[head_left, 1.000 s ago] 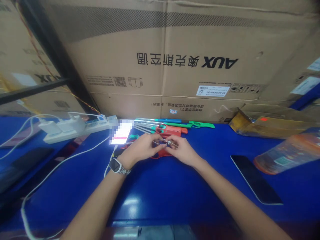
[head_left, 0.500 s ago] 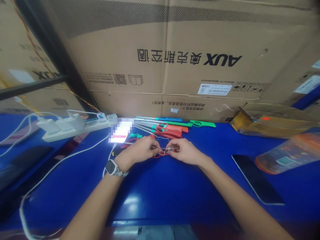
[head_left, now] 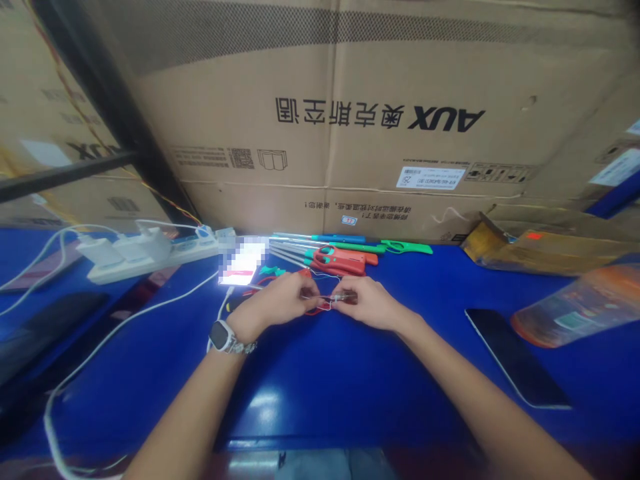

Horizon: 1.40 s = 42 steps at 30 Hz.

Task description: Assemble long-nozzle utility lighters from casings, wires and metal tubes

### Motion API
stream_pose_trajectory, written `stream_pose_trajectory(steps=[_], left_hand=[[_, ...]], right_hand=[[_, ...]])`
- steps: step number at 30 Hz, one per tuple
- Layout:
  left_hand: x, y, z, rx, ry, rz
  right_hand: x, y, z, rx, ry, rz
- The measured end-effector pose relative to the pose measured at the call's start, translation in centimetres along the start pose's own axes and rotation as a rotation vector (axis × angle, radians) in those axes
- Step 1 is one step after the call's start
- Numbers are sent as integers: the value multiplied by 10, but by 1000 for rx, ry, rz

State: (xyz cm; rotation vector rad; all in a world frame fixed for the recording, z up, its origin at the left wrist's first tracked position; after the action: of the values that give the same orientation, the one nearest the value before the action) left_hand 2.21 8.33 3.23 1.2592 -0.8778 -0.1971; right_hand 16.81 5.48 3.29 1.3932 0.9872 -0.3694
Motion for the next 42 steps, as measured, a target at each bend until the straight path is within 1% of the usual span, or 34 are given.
stream_pose_trajectory(steps=[3,6,12,14,17,19,21,25,29,32,34,38,40,42], left_hand=[[-1,4,1,23,13,27],[0,7,2,61,5,-2],[6,6,0,41,4,-41],[7,9,0,56,3,-50],[7,11,0,80,-17,-67],[6,12,0,100,-39,-86],[5,13,1,120,-51,-114],[5,13,2,129,-40,-153],[9,12,4,91,6,-126],[14,12,4,60,-17,-57],[16,13,3,69,-44,-43],[15,14,0,135,-114,-78],[11,12,-2,142,-116,-96],[5,9,-3,133,-82,-106]], right_hand=[[-1,0,-2,7,12,-13],[-1,-1,-3,0,21,-32],[9,-3,-5,36,27,-96],[13,-4,-5,49,1,-193],[17,-7,-6,45,-42,-433],[17,-9,-7,17,-61,-564],[16,-10,-7,-23,-71,-627],[14,-10,-8,-53,-74,-633],[15,-11,-7,1,-48,-597],[13,-13,-7,36,-4,-556],[10,-12,-7,35,17,-563],[6,-7,-9,40,48,-544],[6,-5,-11,53,58,-518],[8,-6,-12,70,67,-501]])
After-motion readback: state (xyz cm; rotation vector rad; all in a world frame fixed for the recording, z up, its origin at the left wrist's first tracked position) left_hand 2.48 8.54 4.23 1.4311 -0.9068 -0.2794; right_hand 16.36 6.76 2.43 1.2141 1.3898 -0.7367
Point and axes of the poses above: each hand's wrist, its own z-axis away from the middle knuckle, its own y-axis out of the back of the hand, x = y × z, the point moved 7 cm from there along -z, towards the middle knuckle, and after that the axes turned 11 degrees about -z, right-handed, at the moved point
